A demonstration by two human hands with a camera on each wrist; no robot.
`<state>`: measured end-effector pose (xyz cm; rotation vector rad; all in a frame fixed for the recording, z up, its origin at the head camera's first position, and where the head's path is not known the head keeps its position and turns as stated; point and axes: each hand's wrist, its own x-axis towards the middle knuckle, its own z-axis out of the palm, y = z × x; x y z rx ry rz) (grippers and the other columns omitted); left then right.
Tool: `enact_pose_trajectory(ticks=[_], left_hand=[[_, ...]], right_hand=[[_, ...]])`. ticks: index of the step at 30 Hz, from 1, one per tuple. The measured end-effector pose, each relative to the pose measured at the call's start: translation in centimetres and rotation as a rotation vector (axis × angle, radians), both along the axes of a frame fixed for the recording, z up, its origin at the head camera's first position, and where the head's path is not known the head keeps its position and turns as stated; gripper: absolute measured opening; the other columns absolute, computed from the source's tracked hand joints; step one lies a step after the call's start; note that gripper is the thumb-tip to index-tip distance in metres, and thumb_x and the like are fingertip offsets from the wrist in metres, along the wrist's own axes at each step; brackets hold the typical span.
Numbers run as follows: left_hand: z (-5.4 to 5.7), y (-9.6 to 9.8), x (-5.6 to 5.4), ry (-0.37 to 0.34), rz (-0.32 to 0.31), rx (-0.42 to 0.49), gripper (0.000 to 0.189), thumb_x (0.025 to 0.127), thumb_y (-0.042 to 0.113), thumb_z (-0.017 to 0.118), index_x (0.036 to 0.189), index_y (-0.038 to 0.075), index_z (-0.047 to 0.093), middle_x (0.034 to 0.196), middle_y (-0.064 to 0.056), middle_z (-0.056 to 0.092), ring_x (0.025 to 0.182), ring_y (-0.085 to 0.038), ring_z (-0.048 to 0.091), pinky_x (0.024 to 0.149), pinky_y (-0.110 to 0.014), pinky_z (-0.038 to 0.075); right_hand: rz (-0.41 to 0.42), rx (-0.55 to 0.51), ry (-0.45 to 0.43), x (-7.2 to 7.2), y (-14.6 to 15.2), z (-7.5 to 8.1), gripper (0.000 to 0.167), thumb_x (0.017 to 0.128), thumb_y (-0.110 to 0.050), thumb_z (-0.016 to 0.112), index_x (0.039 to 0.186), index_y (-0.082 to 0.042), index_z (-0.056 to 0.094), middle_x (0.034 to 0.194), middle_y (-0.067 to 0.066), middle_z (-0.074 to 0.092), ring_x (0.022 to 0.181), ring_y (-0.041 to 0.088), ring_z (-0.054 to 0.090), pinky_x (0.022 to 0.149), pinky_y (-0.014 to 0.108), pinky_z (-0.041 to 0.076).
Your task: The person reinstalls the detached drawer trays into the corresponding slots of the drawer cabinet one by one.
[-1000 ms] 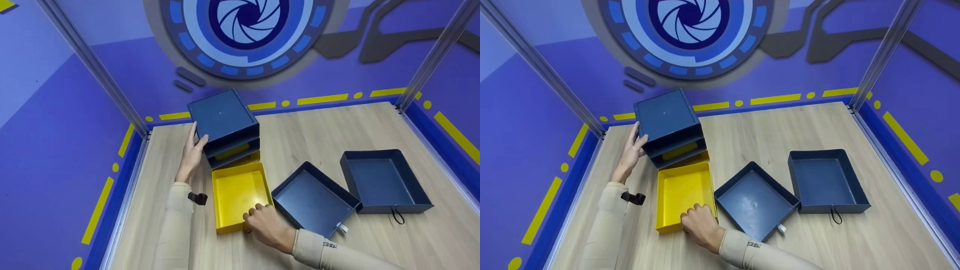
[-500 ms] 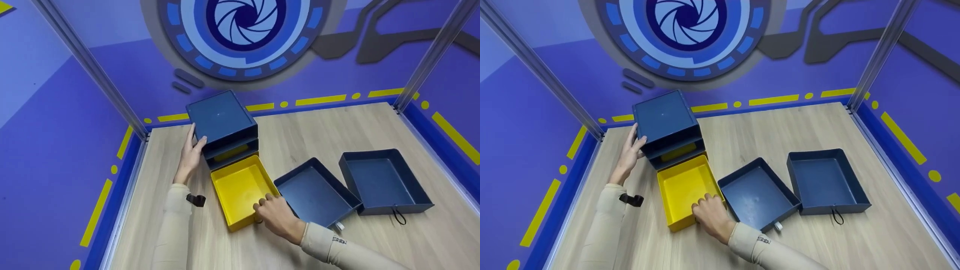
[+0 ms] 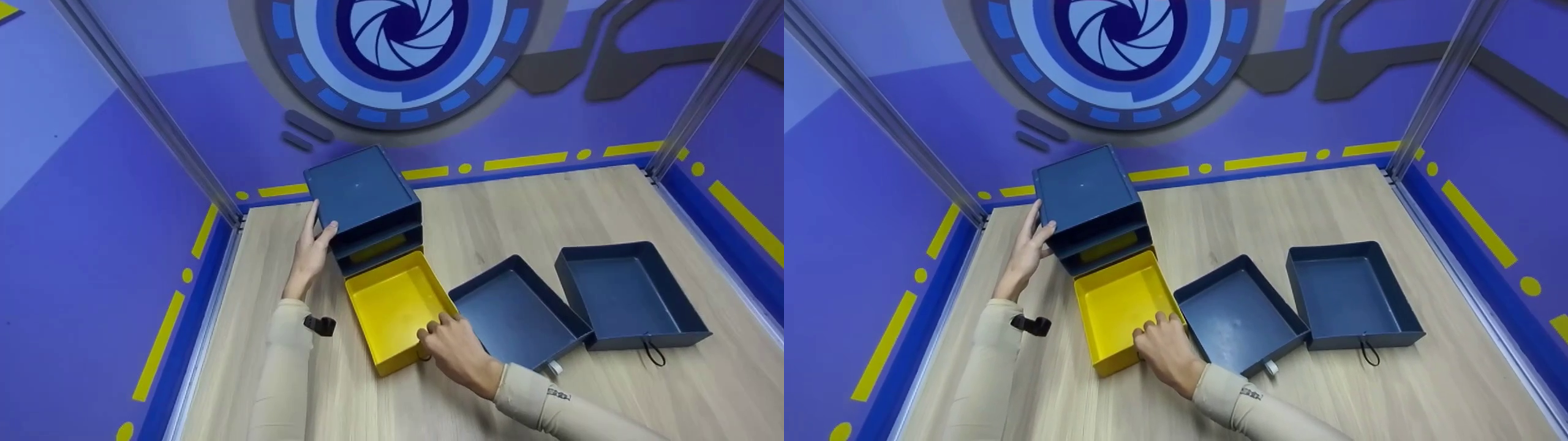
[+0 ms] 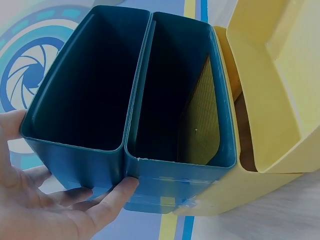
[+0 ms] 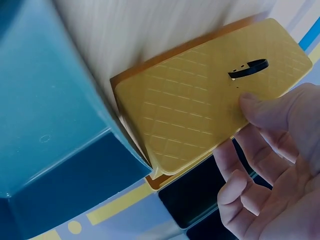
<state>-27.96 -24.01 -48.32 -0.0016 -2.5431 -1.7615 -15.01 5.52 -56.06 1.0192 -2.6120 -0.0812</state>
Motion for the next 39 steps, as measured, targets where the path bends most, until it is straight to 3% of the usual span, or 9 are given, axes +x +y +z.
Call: enact_pose_trajectory(ticks=[10,22,29,39], left_hand=[[-0.1,-0.1,0.0,-0.002,0.008,0.009,0.077,0.110,0.039,0.055,0.174,0.026,0.012,0.181,-0.010,0.006,0.163,-0.044,0.024,0.129,-0.062,0.028],[-0.2,0.0,-0.2,0.018,0.012,0.002,0.076,0.110,0.039,0.055,0.173,0.026,0.014,0.181,-0.008,0.008,0.163,-0.041,0.023,0.129,-0.061,0.028],[-0.2,-0.1,-0.1,0.030,-0.007,0.006,0.077,0.111,0.037,0.054,0.174,0.023,0.012,0.181,-0.009,0.006,0.164,-0.041,0.020,0.129,-0.061,0.027],[-0.3,-0.2,-0.2,0.026,-0.008,0.013,0.077,0.111,0.041,0.054,0.174,0.026,0.013,0.181,-0.008,0.006,0.164,-0.042,0.022,0.129,-0.062,0.026]], right_hand=[[-0.013,-0.015,0.020,0.0,0.2,0.0,0.017,0.077,-0.005,0.085,0.086,-0.017,0.078,0.074,0.000,0.069,0.064,0.021,0.056,0.055,0.031,0.041],[0.029,-0.118,0.149,-0.4,0.9,-0.1,0.019,0.078,-0.001,0.082,0.081,-0.019,0.076,0.072,-0.003,0.072,0.067,0.019,0.057,0.060,0.029,0.036],[0.081,-0.173,0.245,-0.6,0.9,-0.7,0.017,0.080,-0.008,0.083,0.078,-0.020,0.072,0.069,-0.006,0.071,0.065,0.017,0.056,0.063,0.030,0.034],[0.054,-0.142,0.203,-1.3,0.1,-1.2,0.018,0.083,-0.004,0.080,0.079,-0.021,0.075,0.071,-0.006,0.073,0.068,0.017,0.057,0.062,0.030,0.031]])
